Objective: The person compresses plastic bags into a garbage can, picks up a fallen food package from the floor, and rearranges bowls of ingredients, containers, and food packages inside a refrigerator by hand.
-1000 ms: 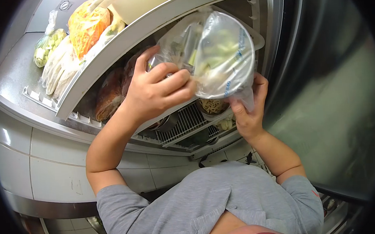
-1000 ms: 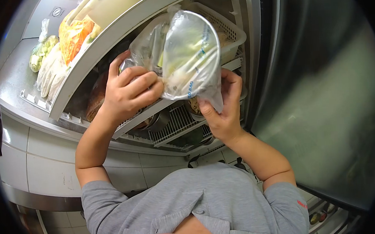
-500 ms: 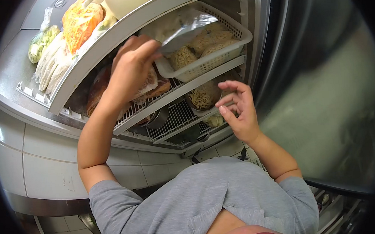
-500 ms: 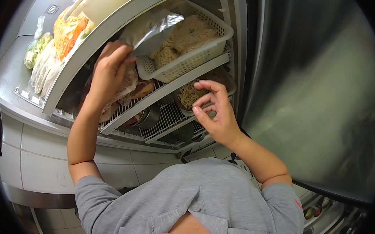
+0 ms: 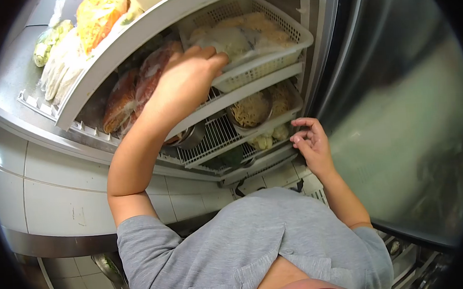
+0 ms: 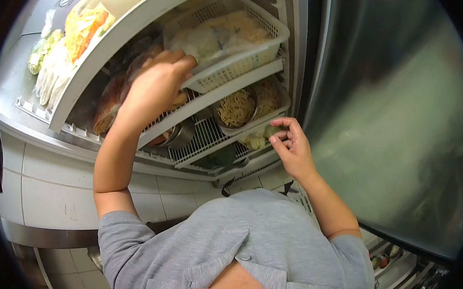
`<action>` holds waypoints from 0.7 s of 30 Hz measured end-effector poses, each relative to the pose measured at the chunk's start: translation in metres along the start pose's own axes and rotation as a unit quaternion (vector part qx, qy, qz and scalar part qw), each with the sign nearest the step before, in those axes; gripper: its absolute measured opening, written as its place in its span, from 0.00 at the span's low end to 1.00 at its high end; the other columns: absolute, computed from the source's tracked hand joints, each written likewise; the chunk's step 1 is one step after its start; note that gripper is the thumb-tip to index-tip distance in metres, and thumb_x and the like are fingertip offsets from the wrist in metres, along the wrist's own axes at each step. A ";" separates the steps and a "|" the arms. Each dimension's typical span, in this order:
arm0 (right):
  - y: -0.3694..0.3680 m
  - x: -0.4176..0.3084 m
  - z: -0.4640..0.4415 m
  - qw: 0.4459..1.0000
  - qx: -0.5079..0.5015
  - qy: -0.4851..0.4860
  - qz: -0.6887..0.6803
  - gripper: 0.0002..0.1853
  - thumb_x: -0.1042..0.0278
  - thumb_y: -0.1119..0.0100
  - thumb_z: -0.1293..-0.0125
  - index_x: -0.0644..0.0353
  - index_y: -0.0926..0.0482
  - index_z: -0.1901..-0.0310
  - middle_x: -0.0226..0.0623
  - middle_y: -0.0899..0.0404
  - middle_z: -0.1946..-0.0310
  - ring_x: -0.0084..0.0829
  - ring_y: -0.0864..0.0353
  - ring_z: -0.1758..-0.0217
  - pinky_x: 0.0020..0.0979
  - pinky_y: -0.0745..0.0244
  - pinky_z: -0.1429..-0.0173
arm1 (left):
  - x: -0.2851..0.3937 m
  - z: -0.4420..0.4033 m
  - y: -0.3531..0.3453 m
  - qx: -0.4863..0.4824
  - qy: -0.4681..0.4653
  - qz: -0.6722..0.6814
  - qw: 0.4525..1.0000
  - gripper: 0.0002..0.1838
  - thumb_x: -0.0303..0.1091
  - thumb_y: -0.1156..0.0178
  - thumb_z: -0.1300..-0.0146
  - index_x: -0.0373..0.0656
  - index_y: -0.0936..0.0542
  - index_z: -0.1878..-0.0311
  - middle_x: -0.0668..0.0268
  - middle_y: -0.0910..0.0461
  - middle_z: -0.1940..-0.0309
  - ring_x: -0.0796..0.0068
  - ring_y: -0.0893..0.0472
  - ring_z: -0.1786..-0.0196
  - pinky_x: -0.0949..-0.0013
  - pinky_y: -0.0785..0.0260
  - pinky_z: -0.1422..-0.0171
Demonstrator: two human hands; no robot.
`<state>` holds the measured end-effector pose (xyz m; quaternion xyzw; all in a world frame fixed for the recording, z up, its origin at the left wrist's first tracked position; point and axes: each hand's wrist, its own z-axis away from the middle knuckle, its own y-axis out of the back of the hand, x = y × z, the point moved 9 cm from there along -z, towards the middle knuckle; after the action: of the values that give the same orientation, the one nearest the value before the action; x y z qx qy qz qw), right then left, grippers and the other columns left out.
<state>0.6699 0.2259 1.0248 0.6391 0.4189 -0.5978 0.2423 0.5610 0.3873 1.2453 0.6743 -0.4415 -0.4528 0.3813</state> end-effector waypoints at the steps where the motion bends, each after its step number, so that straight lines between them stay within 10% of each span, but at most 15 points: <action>1: 0.003 0.004 0.001 1.000 0.002 -0.014 0.000 0.17 0.78 0.44 0.36 0.63 0.31 0.46 0.34 0.29 0.47 0.19 0.28 0.57 0.19 0.29 0.58 | 0.002 0.001 0.000 -0.002 0.016 -0.013 1.000 0.19 0.26 0.31 0.56 0.41 0.24 0.59 0.60 0.22 0.61 0.55 0.24 0.50 0.59 0.31 0.49; 3: 0.008 0.008 0.004 1.000 -0.004 -0.018 -0.001 0.16 0.77 0.44 0.35 0.63 0.31 0.46 0.33 0.28 0.48 0.19 0.28 0.58 0.19 0.30 0.58 | -0.006 0.003 -0.012 -0.060 0.086 -0.027 0.994 0.17 0.28 0.33 0.53 0.42 0.24 0.58 0.61 0.22 0.60 0.57 0.23 0.49 0.58 0.33 0.46; 13: 0.019 0.101 0.001 0.986 -0.034 -0.161 -0.012 0.13 0.73 0.45 0.33 0.62 0.29 0.48 0.34 0.26 0.49 0.21 0.23 0.58 0.23 0.27 0.56 | 0.013 0.159 0.041 0.359 0.174 0.153 0.904 0.09 0.24 0.35 0.42 0.40 0.18 0.57 0.57 0.30 0.40 0.64 0.29 0.39 0.64 0.35 0.36; 18: -0.015 0.163 0.002 0.959 -0.130 -0.252 0.019 0.12 0.70 0.44 0.31 0.58 0.28 0.48 0.33 0.24 0.51 0.23 0.21 0.59 0.23 0.25 0.58 | 0.055 0.264 -0.090 0.108 0.451 0.180 0.868 0.42 0.23 0.47 0.52 0.43 0.42 0.28 0.50 0.46 0.29 0.47 0.48 0.26 0.53 0.59 0.22; 21: -0.046 0.178 0.013 0.935 -0.201 -0.285 0.067 0.13 0.67 0.42 0.32 0.55 0.26 0.47 0.32 0.22 0.50 0.26 0.20 0.57 0.29 0.24 0.54 | 0.121 0.350 -0.162 0.019 0.580 0.224 0.783 0.44 0.26 0.38 0.51 0.46 0.43 0.28 0.43 0.47 0.31 0.42 0.45 0.28 0.48 0.52 0.25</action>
<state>0.6124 0.2838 0.8589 0.4067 0.3993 -0.6407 0.5144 0.2938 0.2852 0.9598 0.6989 -0.2848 0.1301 0.6431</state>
